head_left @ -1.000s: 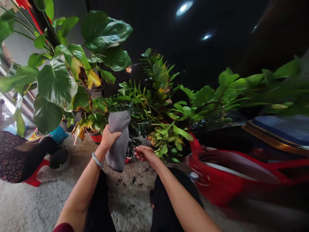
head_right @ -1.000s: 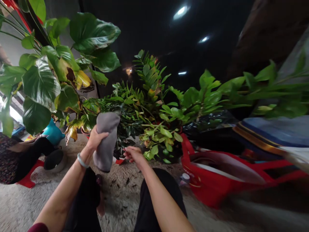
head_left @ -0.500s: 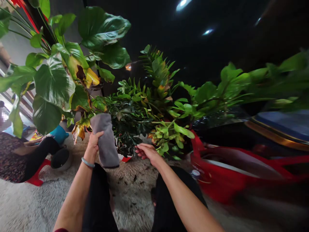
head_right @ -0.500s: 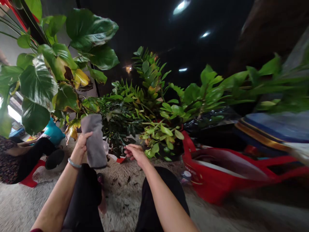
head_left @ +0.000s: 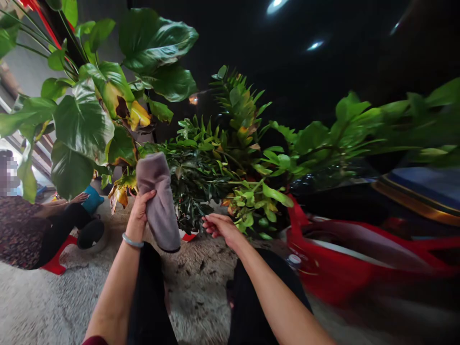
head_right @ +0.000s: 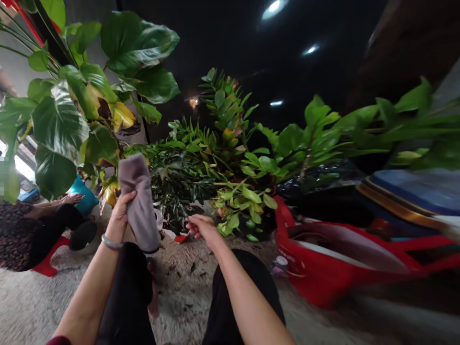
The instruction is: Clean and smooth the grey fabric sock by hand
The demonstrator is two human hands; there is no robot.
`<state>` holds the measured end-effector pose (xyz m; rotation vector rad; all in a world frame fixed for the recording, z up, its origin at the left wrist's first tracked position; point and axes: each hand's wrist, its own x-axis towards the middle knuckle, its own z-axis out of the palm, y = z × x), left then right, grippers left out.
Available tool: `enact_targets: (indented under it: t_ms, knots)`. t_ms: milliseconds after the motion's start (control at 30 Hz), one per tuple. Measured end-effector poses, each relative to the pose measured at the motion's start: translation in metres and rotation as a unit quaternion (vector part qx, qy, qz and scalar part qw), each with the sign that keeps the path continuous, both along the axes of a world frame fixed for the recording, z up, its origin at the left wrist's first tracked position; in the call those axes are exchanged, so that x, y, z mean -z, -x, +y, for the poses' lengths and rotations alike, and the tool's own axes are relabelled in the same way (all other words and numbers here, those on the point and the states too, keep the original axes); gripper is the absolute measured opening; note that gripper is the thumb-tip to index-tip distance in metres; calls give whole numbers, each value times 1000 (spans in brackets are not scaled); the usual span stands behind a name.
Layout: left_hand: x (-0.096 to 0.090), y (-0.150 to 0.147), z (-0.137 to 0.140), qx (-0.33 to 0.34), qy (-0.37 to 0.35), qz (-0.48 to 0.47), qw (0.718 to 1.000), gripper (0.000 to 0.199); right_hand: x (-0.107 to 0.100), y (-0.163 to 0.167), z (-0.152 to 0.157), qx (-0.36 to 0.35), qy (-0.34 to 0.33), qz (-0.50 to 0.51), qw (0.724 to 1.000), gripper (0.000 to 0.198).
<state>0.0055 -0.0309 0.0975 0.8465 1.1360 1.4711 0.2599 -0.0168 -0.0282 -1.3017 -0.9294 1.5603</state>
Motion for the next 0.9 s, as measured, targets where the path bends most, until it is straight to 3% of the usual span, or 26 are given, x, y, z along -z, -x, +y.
enact_targets:
  t_ms: [67,167,233,333,433,500,600,700,767,833,900]
  knots:
    - [22,-10,-6,17,50,10,999,53,0,-2,0,2,5,-8,1000,14]
    - [63,-17,-37,72,136,14,988,51,1,-6,1,7,13,-22,1000,13]
    - [73,-17,-57,116,150,-6,982,50,2,-9,1,7,15,-27,999,14]
    - [48,-17,-59,155,79,-14,985,51,3,-9,1,-1,11,-22,1000,14]
    - [5,-25,-30,117,-25,-4,993,52,2,-7,0,-5,-3,3,1000,12]
    - [-9,-37,-8,90,-45,3,995,53,1,-4,-1,-5,-11,17,1000,12]
    - [4,-58,7,100,-20,52,993,55,2,-2,0,-3,-2,8,1000,12]
    - [34,-65,-8,161,21,98,982,55,5,-2,1,3,15,-10,1000,12]
    - [42,-59,-25,232,41,81,968,53,7,-3,1,12,20,-17,1000,17]
    - [32,-45,-36,273,36,50,960,55,8,-5,1,18,18,-20,999,18]
    - [11,-30,-33,239,0,27,971,57,6,-6,0,16,12,-17,1000,13]
